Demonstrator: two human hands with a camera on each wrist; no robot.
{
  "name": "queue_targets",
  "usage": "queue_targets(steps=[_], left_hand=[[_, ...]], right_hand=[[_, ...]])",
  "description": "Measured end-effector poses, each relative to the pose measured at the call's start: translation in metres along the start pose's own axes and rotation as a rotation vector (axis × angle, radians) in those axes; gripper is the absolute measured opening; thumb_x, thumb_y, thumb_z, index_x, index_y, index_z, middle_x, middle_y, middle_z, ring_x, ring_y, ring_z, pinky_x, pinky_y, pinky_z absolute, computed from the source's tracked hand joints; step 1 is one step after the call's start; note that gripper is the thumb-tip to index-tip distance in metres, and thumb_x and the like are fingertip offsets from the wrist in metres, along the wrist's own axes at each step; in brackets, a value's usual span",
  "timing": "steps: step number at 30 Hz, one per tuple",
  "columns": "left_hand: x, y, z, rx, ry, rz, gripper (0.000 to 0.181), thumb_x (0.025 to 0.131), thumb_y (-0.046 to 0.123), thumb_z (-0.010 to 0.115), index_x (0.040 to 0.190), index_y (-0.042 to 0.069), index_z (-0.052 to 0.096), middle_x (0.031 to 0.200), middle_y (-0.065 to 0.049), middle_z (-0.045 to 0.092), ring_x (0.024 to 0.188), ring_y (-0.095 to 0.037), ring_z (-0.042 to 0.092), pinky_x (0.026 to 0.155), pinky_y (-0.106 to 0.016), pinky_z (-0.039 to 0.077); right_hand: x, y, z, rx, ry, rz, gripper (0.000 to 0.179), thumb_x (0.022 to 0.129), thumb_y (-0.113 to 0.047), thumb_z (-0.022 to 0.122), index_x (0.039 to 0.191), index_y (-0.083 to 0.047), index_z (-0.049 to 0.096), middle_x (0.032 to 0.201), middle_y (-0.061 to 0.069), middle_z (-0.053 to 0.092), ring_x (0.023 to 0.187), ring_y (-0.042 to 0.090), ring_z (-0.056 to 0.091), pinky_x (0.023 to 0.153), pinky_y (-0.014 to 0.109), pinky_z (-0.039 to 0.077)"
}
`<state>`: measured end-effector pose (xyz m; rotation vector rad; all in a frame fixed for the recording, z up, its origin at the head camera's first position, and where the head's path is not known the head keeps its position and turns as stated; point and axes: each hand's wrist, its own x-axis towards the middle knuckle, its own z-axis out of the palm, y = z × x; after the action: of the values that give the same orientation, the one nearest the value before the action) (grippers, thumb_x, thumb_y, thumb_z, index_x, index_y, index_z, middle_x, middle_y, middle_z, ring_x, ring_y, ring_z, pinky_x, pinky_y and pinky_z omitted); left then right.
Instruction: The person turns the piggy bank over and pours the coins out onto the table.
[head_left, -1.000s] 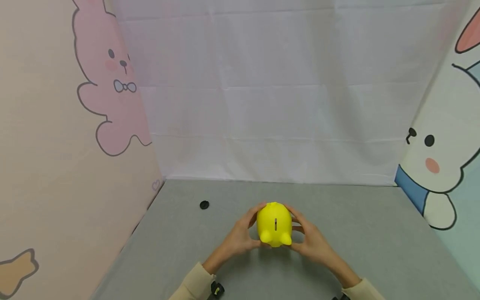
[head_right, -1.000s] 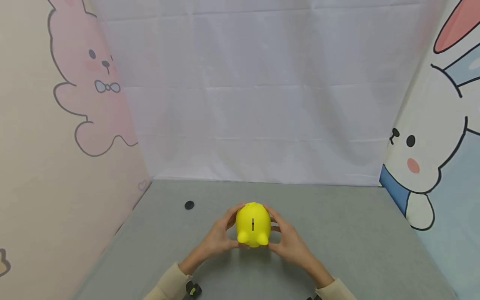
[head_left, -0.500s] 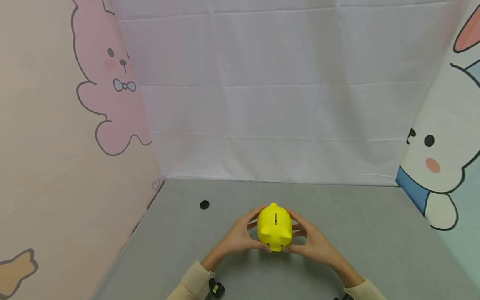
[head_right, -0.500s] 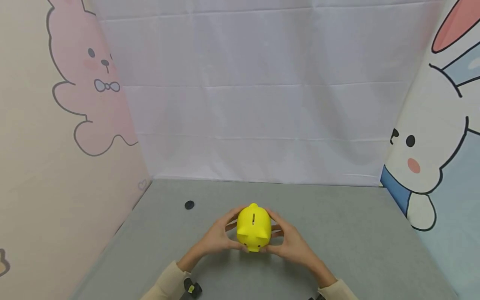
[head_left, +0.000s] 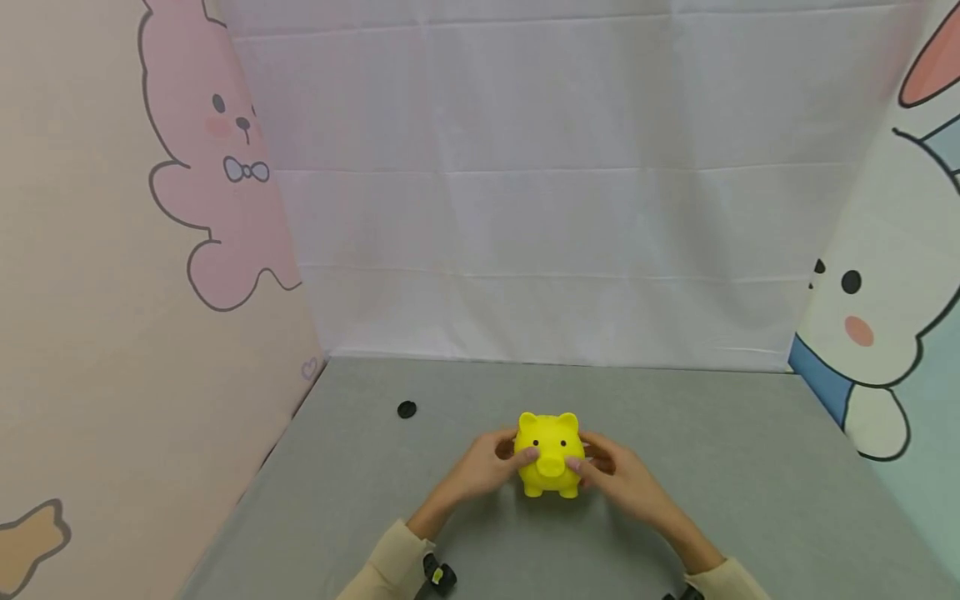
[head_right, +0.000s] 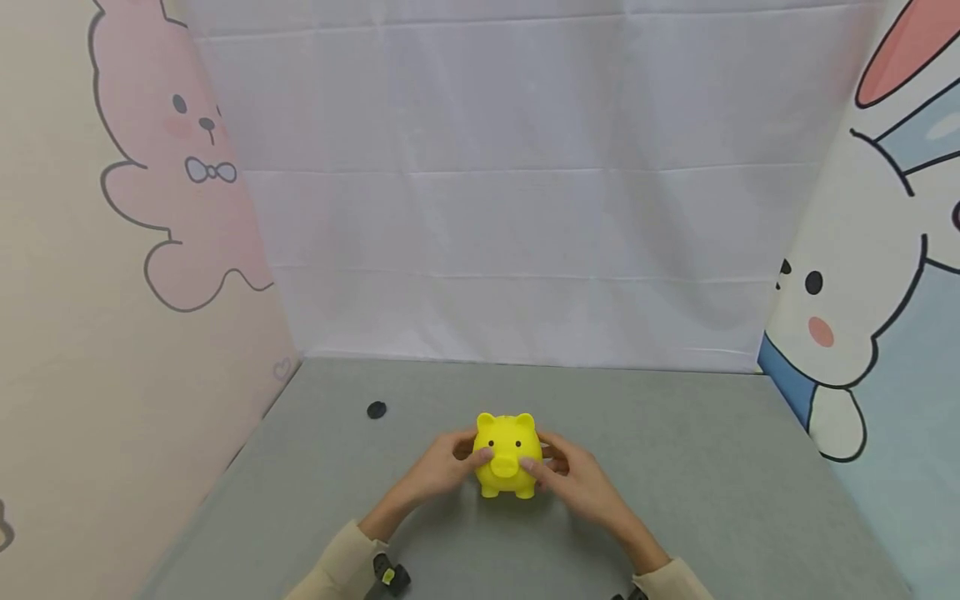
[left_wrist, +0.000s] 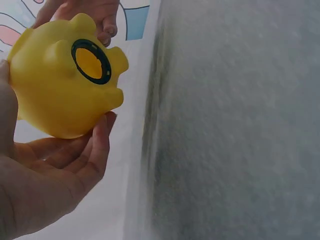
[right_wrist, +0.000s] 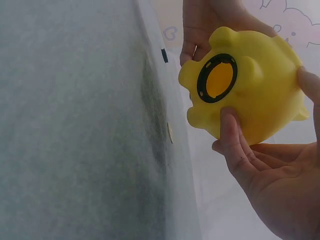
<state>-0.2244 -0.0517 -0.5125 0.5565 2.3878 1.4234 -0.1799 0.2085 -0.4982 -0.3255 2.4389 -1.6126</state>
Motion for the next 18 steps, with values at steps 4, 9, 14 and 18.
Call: queue_targets(steps=[4, 9, 14, 18], left_hand=[[0.001, 0.005, 0.002, -0.02, -0.008, -0.033, 0.064, 0.101, 0.064, 0.06, 0.137, 0.013, 0.069, 0.123, -0.004, 0.076, 0.1, -0.013, 0.071, 0.082, -0.034, 0.062], [-0.001, 0.009, 0.0, -0.06, -0.031, -0.067, 0.066, 0.1, 0.067, 0.058, 0.132, 0.011, 0.071, 0.117, -0.006, 0.077, 0.089, -0.012, 0.07, 0.078, -0.038, 0.064], [-0.004, 0.008, -0.006, -0.008, -0.061, -0.053, 0.069, 0.098, 0.059, 0.067, 0.145, 0.01, 0.061, 0.126, -0.005, 0.076, 0.103, -0.015, 0.072, 0.089, -0.039, 0.063], [-0.007, 0.005, -0.011, 0.012, -0.099, -0.003, 0.08, 0.09, 0.052, 0.081, 0.154, 0.013, 0.053, 0.136, -0.002, 0.071, 0.116, -0.014, 0.07, 0.097, -0.033, 0.062]], right_hand=[[-0.001, 0.0, 0.0, 0.002, -0.017, -0.005, 0.056, 0.108, -0.036, 0.06, 0.146, 0.004, 0.053, 0.121, 0.022, 0.074, 0.085, 0.022, 0.075, 0.077, 0.038, 0.066], [-0.001, 0.001, -0.002, 0.013, -0.034, -0.016, 0.053, 0.109, -0.035, 0.058, 0.142, 0.007, 0.055, 0.108, 0.016, 0.077, 0.079, 0.022, 0.075, 0.075, 0.041, 0.066], [-0.002, -0.002, -0.004, 0.036, -0.057, -0.009, 0.066, 0.103, -0.033, 0.069, 0.151, 0.007, 0.048, 0.132, 0.028, 0.069, 0.091, 0.02, 0.075, 0.08, 0.038, 0.066], [-0.003, -0.002, -0.007, 0.002, -0.07, -0.029, 0.079, 0.094, -0.032, 0.08, 0.156, 0.002, 0.043, 0.147, 0.033, 0.057, 0.103, 0.021, 0.074, 0.085, 0.031, 0.065]])
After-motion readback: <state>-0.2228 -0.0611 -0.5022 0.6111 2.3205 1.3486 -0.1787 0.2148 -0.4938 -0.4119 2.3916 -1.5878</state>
